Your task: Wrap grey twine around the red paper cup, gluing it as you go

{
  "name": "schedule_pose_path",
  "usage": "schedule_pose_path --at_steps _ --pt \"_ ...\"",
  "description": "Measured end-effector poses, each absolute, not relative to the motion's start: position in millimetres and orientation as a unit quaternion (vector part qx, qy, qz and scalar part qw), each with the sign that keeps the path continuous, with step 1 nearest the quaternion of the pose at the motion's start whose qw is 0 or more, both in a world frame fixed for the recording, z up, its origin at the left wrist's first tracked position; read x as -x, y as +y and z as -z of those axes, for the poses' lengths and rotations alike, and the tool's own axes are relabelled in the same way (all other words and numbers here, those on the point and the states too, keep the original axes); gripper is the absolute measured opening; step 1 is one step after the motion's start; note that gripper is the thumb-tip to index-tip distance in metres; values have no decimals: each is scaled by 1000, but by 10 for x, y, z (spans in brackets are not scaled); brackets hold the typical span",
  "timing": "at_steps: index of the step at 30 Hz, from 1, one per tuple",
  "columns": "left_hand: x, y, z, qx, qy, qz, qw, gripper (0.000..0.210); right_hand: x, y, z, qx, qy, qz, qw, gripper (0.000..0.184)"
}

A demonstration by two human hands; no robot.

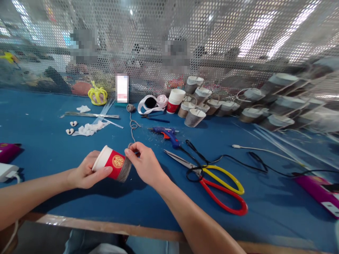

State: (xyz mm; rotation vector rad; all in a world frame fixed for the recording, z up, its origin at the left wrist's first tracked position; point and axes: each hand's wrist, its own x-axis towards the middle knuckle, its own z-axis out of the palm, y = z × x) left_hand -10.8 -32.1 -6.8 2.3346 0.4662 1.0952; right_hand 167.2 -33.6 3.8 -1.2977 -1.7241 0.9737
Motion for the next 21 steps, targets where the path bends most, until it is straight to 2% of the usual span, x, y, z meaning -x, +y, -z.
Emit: schedule_pose_path --at_steps 13,21 --pt "109 -271 115 -881 119 -426 169 25 -1681 -328 -19 476 -645 -463 378 17" --pt "111 -280 123 -874 118 -442 163 26 -1683 -327 -32 471 -580 -549 375 20"
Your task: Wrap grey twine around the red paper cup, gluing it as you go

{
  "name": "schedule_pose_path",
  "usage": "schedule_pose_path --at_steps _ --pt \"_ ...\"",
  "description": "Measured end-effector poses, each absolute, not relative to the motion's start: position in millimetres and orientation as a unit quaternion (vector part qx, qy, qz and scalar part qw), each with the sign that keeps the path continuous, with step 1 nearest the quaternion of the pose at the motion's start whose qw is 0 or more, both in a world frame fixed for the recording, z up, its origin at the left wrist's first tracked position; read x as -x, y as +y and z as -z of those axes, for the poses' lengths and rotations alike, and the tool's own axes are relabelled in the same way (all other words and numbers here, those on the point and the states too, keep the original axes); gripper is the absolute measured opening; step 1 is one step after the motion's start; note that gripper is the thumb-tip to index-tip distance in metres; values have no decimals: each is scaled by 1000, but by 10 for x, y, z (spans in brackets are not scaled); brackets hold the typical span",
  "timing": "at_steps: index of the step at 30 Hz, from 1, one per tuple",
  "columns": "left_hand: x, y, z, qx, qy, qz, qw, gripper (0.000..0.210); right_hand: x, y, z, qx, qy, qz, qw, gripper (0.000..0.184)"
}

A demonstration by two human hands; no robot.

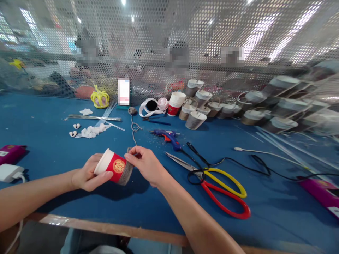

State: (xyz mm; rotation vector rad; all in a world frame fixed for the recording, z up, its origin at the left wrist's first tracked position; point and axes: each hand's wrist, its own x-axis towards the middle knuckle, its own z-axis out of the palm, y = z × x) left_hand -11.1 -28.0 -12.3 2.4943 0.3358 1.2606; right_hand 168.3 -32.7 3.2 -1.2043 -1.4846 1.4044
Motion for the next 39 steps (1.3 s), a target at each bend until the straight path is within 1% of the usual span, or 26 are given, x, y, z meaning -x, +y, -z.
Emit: schedule_pose_path --at_steps 4,7,15,17,19,21,23,25,27,29,34,36,39 --pt "108 -278 143 -871 113 -446 170 25 -1679 -321 -13 473 -557 -568 379 22" --pt "98 -282 143 -866 130 -441 197 28 -1682 -306 -5 480 -542 -572 385 22" --pt "92 -350 146 -799 231 -420 364 31 -1676 -297 10 487 -521 -594 374 24" --pt "84 -355 164 -757 263 -418 428 35 -1678 -284 45 493 -521 -589 372 27" --pt "62 -334 182 -672 307 -434 516 37 -1688 -262 84 503 -529 -570 377 31" --pt "26 -286 192 -559 339 -460 600 39 -1702 -241 109 516 -541 -533 397 35" --pt "-12 -224 193 -468 357 -475 654 41 -1707 -235 108 522 -552 -493 423 37" --pt "-39 -174 189 -407 385 -480 674 40 -1695 -252 89 518 -582 -462 423 36" --pt "-46 -155 187 -388 398 -465 690 38 -1670 -284 68 510 -619 -440 404 31" --pt "-32 -165 189 -416 390 -442 693 37 -1648 -316 58 507 -638 -433 385 25" --pt "42 -174 163 -525 361 -408 654 31 -1666 -334 67 495 -633 -448 392 25" --pt "54 -133 127 -491 364 -401 682 31 -1680 -332 66 487 -657 -415 399 23" --pt "47 -57 79 -369 369 -384 761 37 -1678 -342 55 472 -718 -346 377 19"
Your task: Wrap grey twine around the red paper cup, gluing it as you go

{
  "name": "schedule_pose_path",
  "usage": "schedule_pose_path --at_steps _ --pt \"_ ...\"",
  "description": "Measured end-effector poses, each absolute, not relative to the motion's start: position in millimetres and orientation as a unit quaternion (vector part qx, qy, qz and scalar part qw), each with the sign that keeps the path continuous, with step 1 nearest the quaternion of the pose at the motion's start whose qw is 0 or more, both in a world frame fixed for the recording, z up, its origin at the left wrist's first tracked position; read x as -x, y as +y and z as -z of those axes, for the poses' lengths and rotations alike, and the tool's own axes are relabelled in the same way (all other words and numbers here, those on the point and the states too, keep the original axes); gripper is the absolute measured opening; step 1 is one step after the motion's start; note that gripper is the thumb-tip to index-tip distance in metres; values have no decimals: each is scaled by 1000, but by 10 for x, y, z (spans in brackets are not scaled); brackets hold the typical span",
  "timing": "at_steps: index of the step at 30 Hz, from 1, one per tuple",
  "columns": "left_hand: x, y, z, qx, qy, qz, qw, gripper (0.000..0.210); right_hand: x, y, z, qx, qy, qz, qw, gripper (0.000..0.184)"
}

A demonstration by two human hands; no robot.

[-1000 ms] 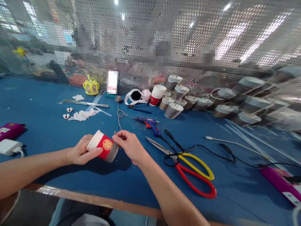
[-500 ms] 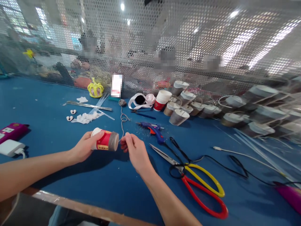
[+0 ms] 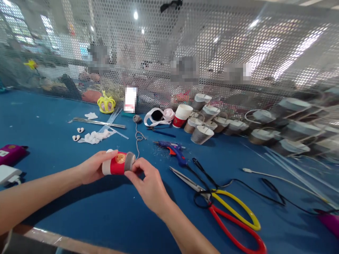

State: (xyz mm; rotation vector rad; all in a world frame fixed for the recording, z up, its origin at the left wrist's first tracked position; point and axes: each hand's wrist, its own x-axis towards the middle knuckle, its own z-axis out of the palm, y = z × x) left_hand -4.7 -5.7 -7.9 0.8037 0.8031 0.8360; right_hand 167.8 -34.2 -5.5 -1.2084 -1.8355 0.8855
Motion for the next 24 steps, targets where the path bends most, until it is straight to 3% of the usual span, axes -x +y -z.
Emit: schedule_pose_path --at_steps 3,10,16,20,24 --pt "32 -29 90 -337 373 -383 775 35 -1662 -355 42 472 -744 -324 344 17" --pt "37 -106 214 -482 353 -391 700 33 -1696 -321 53 505 -623 -481 354 23" --pt "75 -104 242 -570 324 -351 669 30 -1756 -238 62 542 -595 -425 415 27" --pt "70 -138 252 -597 326 -322 658 28 -1750 -227 44 529 -610 -455 375 37" --pt "68 -148 222 -589 345 -324 655 29 -1770 -210 33 508 -611 -485 366 31"
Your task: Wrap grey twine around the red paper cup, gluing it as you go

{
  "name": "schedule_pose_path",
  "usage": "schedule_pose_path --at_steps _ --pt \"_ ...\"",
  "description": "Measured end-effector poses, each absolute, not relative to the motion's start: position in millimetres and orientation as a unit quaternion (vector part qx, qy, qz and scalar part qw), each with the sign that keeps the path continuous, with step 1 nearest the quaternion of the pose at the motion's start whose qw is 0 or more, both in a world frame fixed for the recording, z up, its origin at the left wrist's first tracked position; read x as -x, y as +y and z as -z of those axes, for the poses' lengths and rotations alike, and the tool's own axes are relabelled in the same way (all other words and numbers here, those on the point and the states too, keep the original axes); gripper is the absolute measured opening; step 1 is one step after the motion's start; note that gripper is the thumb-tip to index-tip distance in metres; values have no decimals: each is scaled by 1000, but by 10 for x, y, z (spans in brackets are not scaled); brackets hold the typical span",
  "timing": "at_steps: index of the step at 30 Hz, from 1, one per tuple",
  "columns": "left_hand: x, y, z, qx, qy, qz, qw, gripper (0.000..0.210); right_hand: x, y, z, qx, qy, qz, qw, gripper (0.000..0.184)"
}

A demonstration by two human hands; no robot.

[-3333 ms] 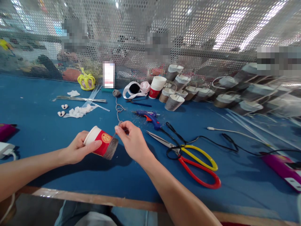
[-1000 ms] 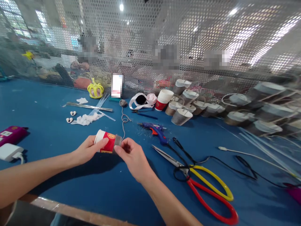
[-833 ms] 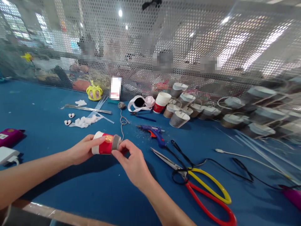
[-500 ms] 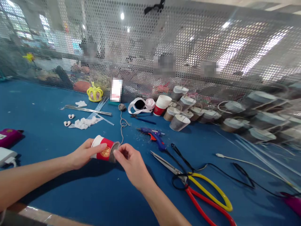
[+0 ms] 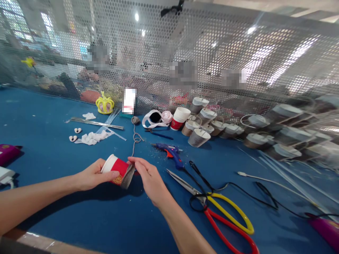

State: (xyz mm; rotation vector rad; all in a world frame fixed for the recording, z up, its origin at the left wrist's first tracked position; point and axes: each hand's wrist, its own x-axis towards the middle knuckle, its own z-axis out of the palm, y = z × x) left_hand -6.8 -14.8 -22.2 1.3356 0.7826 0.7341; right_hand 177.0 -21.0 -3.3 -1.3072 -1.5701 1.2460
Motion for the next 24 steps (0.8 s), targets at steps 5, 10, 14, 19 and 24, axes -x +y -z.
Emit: schedule_pose_path --at_steps 5,10,14,19,24 --pt "85 -137 188 -592 356 -307 655 31 -1868 -163 2 494 -670 -479 280 19" --pt "81 -115 210 -595 348 -298 661 37 -1912 -172 -54 436 -760 -416 244 15" --pt "63 -96 244 -589 346 -295 668 42 -1898 -199 -70 425 -814 -337 209 19" --pt "55 -95 259 -590 338 -299 669 44 -1855 -219 -48 466 -821 -268 192 16" --pt "66 -88 276 -604 340 -298 657 41 -1793 -215 -32 518 -753 -311 262 15"
